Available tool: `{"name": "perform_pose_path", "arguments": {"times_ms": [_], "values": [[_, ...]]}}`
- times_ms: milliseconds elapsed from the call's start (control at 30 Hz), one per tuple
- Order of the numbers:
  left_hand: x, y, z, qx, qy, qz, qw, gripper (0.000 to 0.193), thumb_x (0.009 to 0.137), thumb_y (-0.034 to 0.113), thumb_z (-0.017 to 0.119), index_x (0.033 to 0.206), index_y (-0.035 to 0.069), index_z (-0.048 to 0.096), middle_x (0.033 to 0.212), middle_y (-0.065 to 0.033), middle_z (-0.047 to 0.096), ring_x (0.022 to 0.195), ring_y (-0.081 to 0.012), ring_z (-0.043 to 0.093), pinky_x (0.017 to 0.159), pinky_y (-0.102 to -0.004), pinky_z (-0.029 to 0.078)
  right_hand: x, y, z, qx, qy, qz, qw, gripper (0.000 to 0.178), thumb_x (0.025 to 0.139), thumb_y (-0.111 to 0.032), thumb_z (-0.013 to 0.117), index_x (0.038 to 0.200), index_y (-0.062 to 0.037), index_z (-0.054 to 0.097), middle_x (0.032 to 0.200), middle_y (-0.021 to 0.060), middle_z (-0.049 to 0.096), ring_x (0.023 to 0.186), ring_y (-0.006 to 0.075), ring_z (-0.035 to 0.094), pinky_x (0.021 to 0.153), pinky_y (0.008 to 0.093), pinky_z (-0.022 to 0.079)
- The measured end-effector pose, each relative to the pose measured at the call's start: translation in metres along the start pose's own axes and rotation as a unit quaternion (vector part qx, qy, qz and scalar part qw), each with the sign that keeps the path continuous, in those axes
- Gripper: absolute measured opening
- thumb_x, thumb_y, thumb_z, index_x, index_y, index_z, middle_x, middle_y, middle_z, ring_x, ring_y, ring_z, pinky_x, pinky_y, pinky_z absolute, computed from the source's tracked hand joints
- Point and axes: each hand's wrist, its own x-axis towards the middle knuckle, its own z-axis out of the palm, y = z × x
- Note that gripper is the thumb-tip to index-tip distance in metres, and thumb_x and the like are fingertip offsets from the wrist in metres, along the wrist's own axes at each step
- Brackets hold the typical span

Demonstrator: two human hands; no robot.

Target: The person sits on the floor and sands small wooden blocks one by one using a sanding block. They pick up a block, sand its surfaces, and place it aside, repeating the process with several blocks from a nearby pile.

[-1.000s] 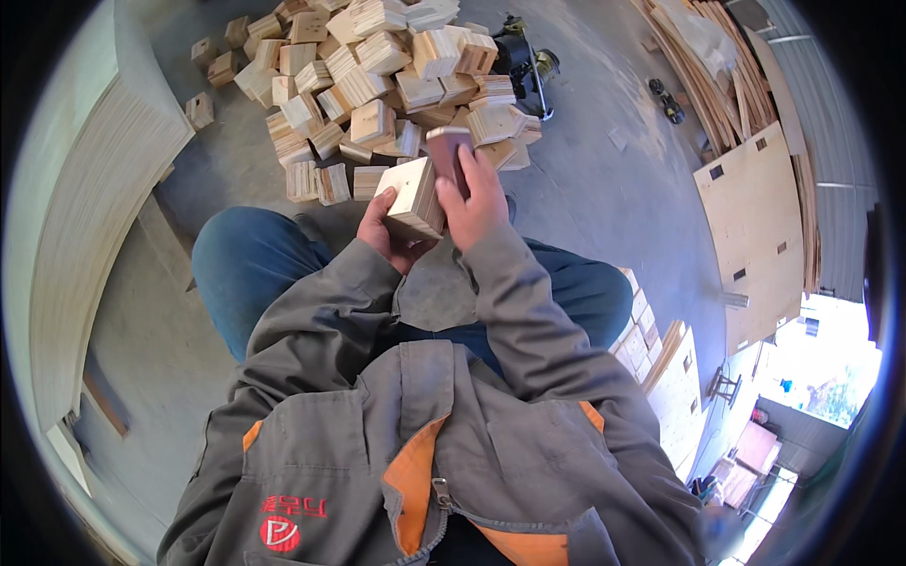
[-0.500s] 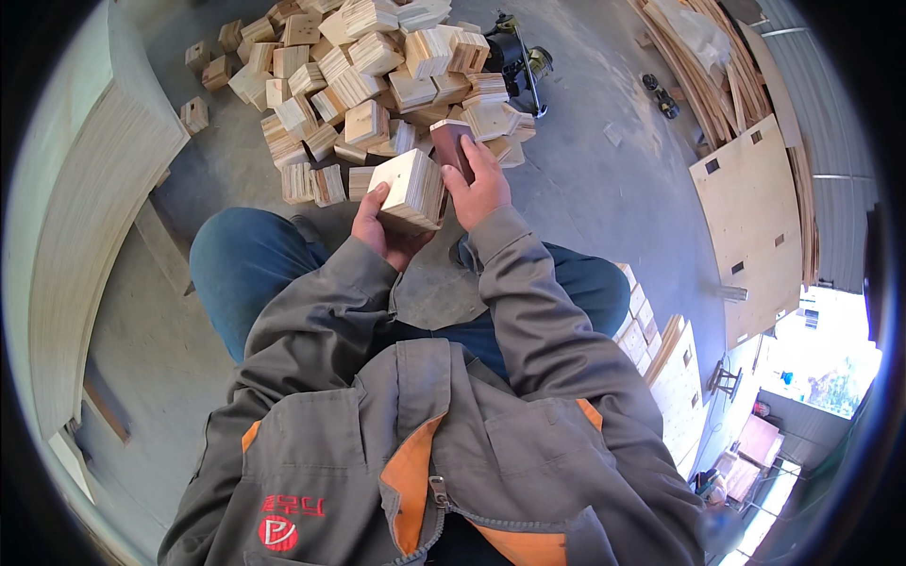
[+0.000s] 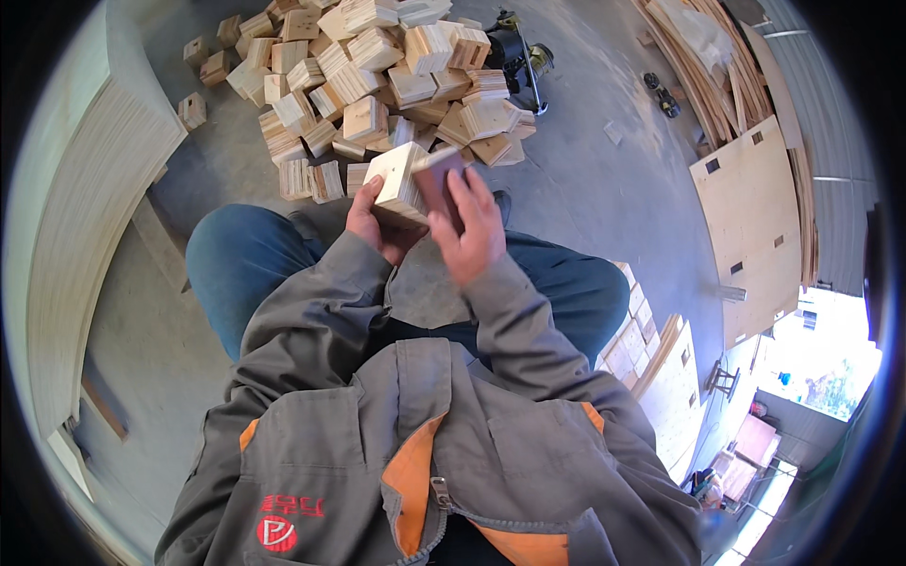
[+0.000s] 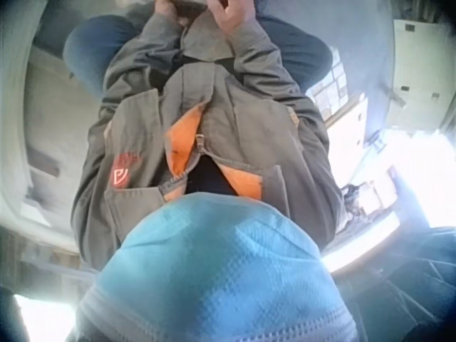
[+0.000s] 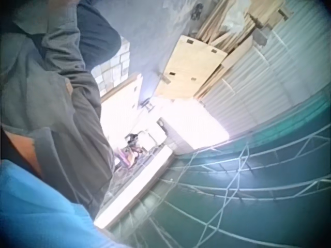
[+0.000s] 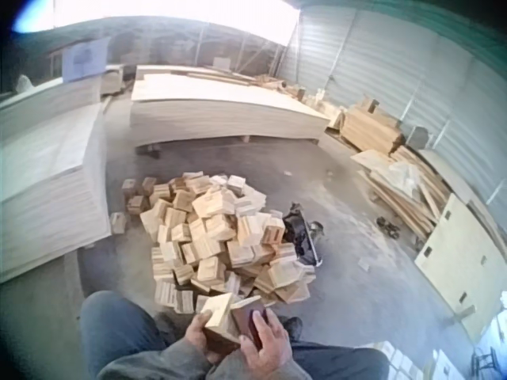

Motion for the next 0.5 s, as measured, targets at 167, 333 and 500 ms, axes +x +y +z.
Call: {"name": "perform_pose_path", "arguments": {"times_ms": [167,333,500], "values": [[0.000,-0.008,-0.005,-0.010,-0.035,-0.038,0.999,0.067,0.095,0.045,0.058,0.151,0.011,0.041,0.143,-0.0146,0.053,0.129,-0.0350,0.055,0.105,-0.0557,0.046,0.041,0.061,0.017,0.032,-0.004,0.095,0.995,0.063,0.090,-0.025,0.073,0.144,-0.0012,0.052,0.145,0.0300,0.047,0.128,0.0482,0.050,0.109,0.0508,0.042],[-0.001,-0.003,-0.009,-0.005,0.003,0.003,1.000,0.067,0.097,0.045,0.053,0.151,0.008,0.041,0.146,-0.0162,0.053,0.132,-0.0363,0.054,0.113,-0.0541,0.040,-0.002,0.013,0.010,0.014,-0.015,0.003,1.000,0.064,0.090,-0.028,0.072,0.144,-0.0009,0.051,0.146,0.0330,0.046,0.128,0.0502,0.050,0.107,0.0517,0.042],[0.006,0.004,-0.019,-0.024,-0.029,0.013,0.999,0.066,0.096,0.046,0.054,0.148,0.006,0.046,0.146,-0.0173,0.055,0.132,-0.0363,0.054,0.116,-0.0519,0.039,-0.027,-0.037,-0.016,0.029,-0.053,-0.033,0.998,0.063,0.087,-0.024,0.074,0.145,-0.0079,0.054,0.147,0.0304,0.045,0.123,0.0465,0.055,0.102,0.0502,0.046]]}}
